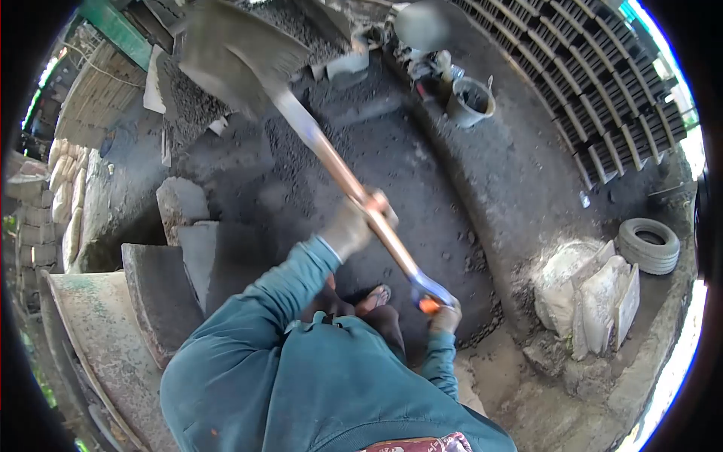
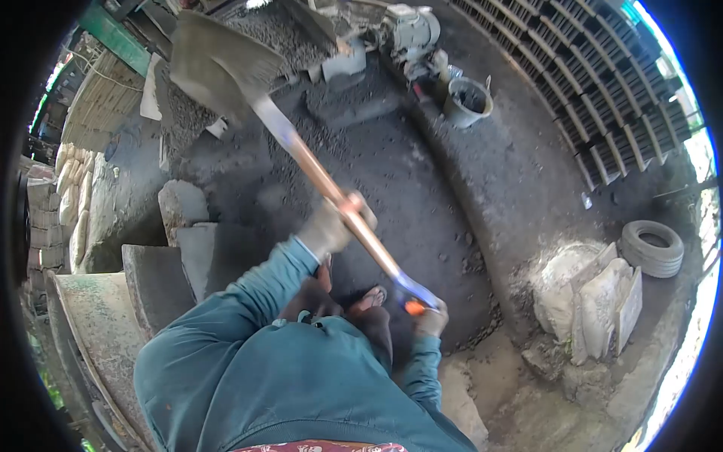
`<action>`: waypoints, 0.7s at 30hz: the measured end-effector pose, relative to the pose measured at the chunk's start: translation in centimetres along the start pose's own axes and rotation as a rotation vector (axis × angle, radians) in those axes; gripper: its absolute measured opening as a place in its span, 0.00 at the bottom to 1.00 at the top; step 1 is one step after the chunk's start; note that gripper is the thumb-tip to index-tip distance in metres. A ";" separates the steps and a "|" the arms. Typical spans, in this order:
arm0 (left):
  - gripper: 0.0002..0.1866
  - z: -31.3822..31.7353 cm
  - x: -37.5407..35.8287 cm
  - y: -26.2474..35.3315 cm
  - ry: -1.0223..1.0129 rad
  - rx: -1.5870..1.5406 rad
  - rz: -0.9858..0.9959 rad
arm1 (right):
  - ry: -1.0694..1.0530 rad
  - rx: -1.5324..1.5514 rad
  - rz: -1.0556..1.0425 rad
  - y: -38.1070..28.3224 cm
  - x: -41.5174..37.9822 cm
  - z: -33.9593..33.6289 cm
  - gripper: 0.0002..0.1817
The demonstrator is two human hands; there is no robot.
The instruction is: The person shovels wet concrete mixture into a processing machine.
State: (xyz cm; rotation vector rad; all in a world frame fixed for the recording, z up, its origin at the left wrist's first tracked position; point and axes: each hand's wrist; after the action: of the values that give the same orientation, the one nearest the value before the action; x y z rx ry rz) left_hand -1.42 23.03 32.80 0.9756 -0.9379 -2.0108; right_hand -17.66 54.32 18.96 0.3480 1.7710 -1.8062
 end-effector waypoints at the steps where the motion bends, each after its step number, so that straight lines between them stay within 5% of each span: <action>1: 0.14 0.9 -2.0 -4.9 0.099 0.010 -0.136 | 0.093 -0.018 0.092 0.5 0.9 -3.3 0.14; 3: 0.08 -0.4 -4.8 -15.5 0.102 -0.151 -0.464 | 0.325 0.072 0.250 1.6 -1.0 -10.7 0.11; 5: 0.05 -2.3 -6.6 -23.4 0.262 -0.446 -0.791 | 0.280 -0.708 -0.274 6.1 -2.2 -19.9 0.06; 6: 0.05 -3.7 -7.4 -26.2 0.357 -0.489 -0.934 | 0.561 -0.189 0.198 3.0 -7.6 -18.4 0.06; 8: 0.04 -7.8 -7.1 -33.1 0.622 -0.402 -1.058 | 0.577 -0.332 0.244 3.0 -11.6 -15.5 0.07; 9: 0.01 -9.4 -6.7 -34.1 0.582 -0.356 -0.991 | 0.608 -0.355 0.252 3.5 -13.0 -12.6 0.07; 12: 0.04 -18.1 -5.0 -40.4 0.691 -0.255 -1.254 | 0.700 -0.448 0.248 8.5 -14.7 -4.6 0.10; 14: 0.06 -23.3 -2.0 -39.4 0.671 -0.134 -1.240 | 0.797 -0.357 0.288 14.2 -15.3 -0.4 0.14; 15: 0.07 -26.9 0.3 -40.0 0.766 -0.304 -1.160 | 0.717 -0.425 0.255 16.6 -15.3 1.8 0.14; 16: 0.08 -30.8 3.2 -40.3 0.862 -0.473 -1.065 | 0.625 -0.348 0.433 17.6 -14.7 5.9 0.12; 17: 0.07 -33.7 6.7 -36.2 0.458 -0.071 -0.986 | 0.356 -0.009 0.546 19.7 -13.6 8.7 0.09; 18: 0.09 -34.5 10.2 -31.3 0.525 0.004 -0.874 | 0.211 0.307 0.630 20.9 -12.6 13.1 0.08; 21: 0.15 -40.0 18.9 -24.9 0.583 -0.012 -0.808 | 0.168 0.175 0.693 25.1 -10.9 24.7 0.05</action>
State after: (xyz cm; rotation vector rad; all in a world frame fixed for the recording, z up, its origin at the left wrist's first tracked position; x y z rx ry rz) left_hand 16.52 7.82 -12.22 2.0167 -0.2044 -2.1010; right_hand 10.34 33.85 6.49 1.0631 1.3480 -1.4436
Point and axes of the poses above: each hand's wrist, its own x-axis towards the middle knuckle, its own z-axis out of the palm, y = z × x, and after that the axes turned 13 degrees about y, right-handed
